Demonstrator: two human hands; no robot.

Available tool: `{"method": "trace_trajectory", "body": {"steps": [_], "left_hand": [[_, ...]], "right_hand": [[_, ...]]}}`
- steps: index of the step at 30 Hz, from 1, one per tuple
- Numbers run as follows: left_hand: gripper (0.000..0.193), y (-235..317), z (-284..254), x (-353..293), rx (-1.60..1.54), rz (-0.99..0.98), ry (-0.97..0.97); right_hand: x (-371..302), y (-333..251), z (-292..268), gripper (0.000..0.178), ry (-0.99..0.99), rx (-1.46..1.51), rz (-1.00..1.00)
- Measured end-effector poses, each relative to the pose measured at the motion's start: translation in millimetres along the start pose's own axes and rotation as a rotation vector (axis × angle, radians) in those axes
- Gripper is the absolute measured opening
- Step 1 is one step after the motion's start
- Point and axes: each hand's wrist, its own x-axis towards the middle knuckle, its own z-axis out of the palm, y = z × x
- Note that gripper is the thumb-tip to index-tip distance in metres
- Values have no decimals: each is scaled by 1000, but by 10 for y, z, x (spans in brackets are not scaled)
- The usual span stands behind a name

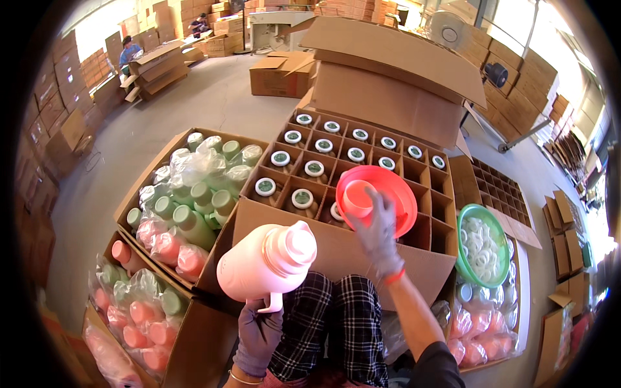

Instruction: The person sits on the floor in a warehouse and assembles plastic kettles. They pick up a kettle body, insert a metal heating element, and screw on a lid. The person handles pink and green kettles, placing the assembled units into a cardboard box.

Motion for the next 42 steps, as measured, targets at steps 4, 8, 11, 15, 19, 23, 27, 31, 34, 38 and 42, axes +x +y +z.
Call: {"method": "trace_trajectory", "body": {"steps": [4,8,11,15,19,23,27,31,34,38,42], "left_hand": [[22,-33,-148,191,111,82,-13],[29,-9,27,219,-28,72,-140],[32,46,292,126,-91,16,-172],[35,-188,528,-100,11,20,-122],[36,-451,470,-249,191,133,-135],[32,-230,375,-111,648,152,-174],[35,12,369,131,1364,532,-1004],[37,22,185,56,1599,1103,-1114],[58,173,-106,-193,1886,1227,-1206],[57,694,-432,-344,1982,1249,-1591],[35,1608,-757,361,2410,748,-947]], "right_hand": [[493,535,132,58,-365,-166,165],[354,15,-321,55,-228,-244,-335],[17,-594,-1011,63,-244,-397,-597],[-254,-878,-1270,68,-154,56,-662],[-546,-628,-941,48,-25,669,-130],[-651,-302,-834,30,-405,755,-25],[-288,-128,-906,39,-829,1274,547],[15,-235,-903,58,-1049,1080,290],[-86,-489,-867,48,-1189,660,125],[-471,-896,-786,45,-1369,468,-214],[-577,-1125,-671,43,-1240,563,-132]]}}
